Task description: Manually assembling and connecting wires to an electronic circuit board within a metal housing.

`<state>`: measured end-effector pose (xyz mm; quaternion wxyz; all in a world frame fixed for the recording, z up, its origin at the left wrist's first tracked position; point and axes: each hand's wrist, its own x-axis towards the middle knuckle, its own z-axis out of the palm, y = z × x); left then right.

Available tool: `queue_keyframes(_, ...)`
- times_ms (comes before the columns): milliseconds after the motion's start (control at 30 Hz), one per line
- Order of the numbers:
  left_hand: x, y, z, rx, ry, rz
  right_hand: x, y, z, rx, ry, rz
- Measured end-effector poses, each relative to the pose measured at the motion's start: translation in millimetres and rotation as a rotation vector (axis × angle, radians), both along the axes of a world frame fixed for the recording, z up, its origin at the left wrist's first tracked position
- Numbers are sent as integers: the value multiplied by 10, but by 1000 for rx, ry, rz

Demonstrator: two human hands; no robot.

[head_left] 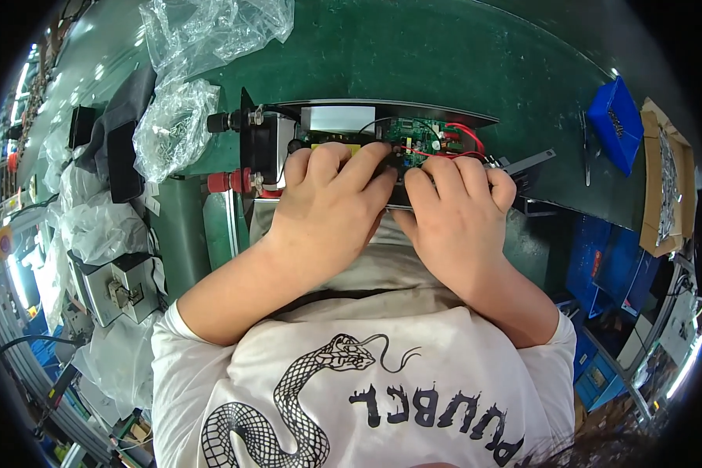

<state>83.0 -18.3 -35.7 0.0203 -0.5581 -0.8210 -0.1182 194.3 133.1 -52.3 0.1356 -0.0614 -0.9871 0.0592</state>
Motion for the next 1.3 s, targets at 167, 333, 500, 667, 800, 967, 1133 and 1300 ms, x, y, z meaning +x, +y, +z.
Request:
queue_keyframes(167,14,5,-21,-46,2,17,-10,49,-62,-7,2,63)
queue_keyframes(333,21,-6,25,-31,36,18,15,55,-73,-11,68,105)
queue_keyframes(500,28,14,52,-18,-13,24,8,74,-86,10,76,104)
queue_keyframes(667,47,15,-63,46,136,19,-18,74,-60,28,73,133)
queue_keyframes(800,175,35,-203,57,269,32,-45,85,-30,-40,57,117)
queue_keyframes(967,130,79,-212,68,256,80,-36,80,-55,-46,61,87)
queue_keyframes(1133,118,138,-174,41,181,100,-39,76,-31,-31,30,68)
queue_keyframes(1300,115,135,-131,-14,140,86,-42,73,-37,-32,25,57)
